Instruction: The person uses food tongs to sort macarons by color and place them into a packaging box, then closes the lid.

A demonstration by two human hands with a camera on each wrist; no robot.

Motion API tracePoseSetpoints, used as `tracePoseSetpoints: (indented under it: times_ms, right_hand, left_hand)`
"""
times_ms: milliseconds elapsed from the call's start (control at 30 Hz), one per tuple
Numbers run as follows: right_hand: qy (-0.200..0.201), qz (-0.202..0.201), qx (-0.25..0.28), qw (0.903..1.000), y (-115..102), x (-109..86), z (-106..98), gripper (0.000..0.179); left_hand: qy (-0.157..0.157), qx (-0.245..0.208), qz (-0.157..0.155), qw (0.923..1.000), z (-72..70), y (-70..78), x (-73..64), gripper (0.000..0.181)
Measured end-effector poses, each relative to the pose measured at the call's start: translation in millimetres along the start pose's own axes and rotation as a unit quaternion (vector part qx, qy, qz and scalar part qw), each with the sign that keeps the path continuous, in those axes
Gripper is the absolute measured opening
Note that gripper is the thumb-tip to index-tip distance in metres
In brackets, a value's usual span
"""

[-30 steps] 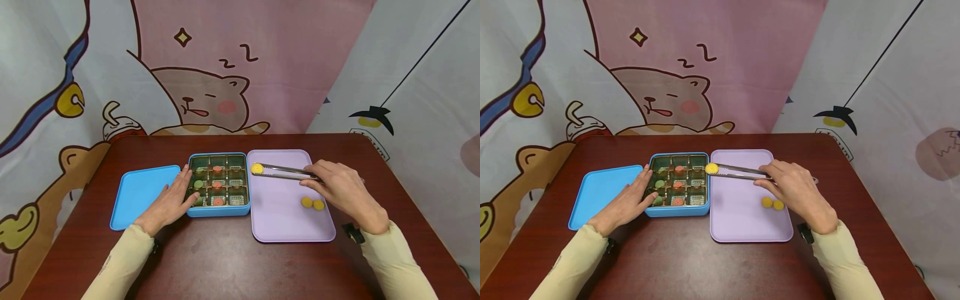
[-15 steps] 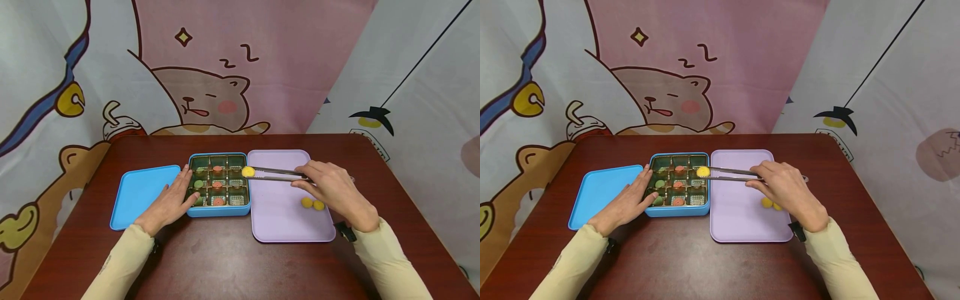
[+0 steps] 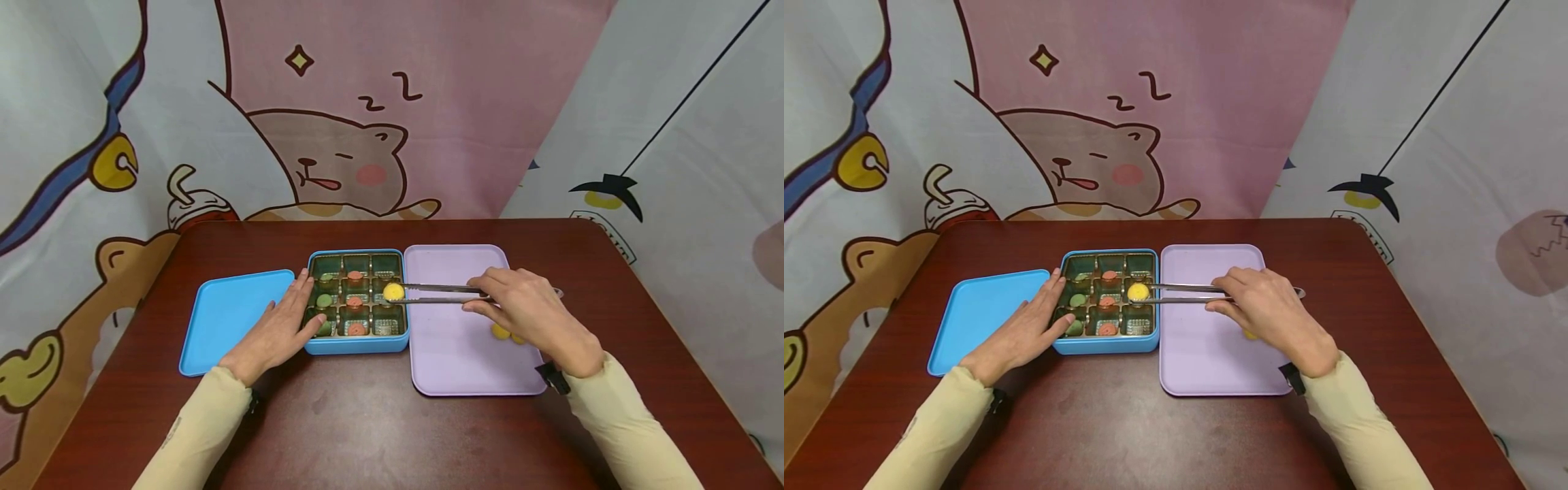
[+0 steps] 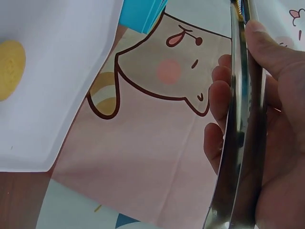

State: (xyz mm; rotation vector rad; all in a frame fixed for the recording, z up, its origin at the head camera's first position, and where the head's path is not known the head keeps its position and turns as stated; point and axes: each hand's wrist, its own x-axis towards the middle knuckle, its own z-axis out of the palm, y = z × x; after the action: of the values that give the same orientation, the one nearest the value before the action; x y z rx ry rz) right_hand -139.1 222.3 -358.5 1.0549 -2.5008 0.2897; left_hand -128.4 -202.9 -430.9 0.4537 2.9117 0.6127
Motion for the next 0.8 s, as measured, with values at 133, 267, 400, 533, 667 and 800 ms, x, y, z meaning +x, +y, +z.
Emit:
tracePoseSetpoints:
  times_ms: [133, 267, 400, 533, 667, 800]
  right_hand:
    - [-0.015, 0.001, 0.003, 0.9999, 0.0, -0.6, 2.6, 0.058]
    - [-0.031, 0.002, 0.008, 0.9995, 0.0, -1.1, 5.1, 0.039]
    - [-0.034, -0.004, 0.011, 0.9994, -0.4, -1.1, 7.7, 0.035]
    - [-0.034, -0.016, 0.01, 0.9992, -0.7, -1.2, 10.8, 0.033]
    - [-0.03, -0.036, 0.005, 0.9989, -0.8, -0.6, 13.4, 0.031]
    - [-0.029, -0.049, -0.01, 0.9983, -2.3, 1.5, 13.9, 0.031]
  left_hand:
    - [0.001, 0.002, 0.0, 1.0, -0.1, 0.3, 0.1, 0.084]
    - [0.002, 0.003, 0.0, 1.0, -0.4, 0.7, 0.1, 0.084]
    - [0.0, 0.003, -0.001, 1.0, -0.7, 1.1, -0.2, 0.084]
    - [-0.002, 0.003, -0.002, 1.0, -0.8, 1.2, -0.3, 0.084]
    - [-0.002, 0.004, -0.002, 1.0, -0.9, 1.3, -0.5, 0.084]
    - [0.0, 0.004, -0.001, 1.0, -1.2, 1.3, -0.8, 0.084]
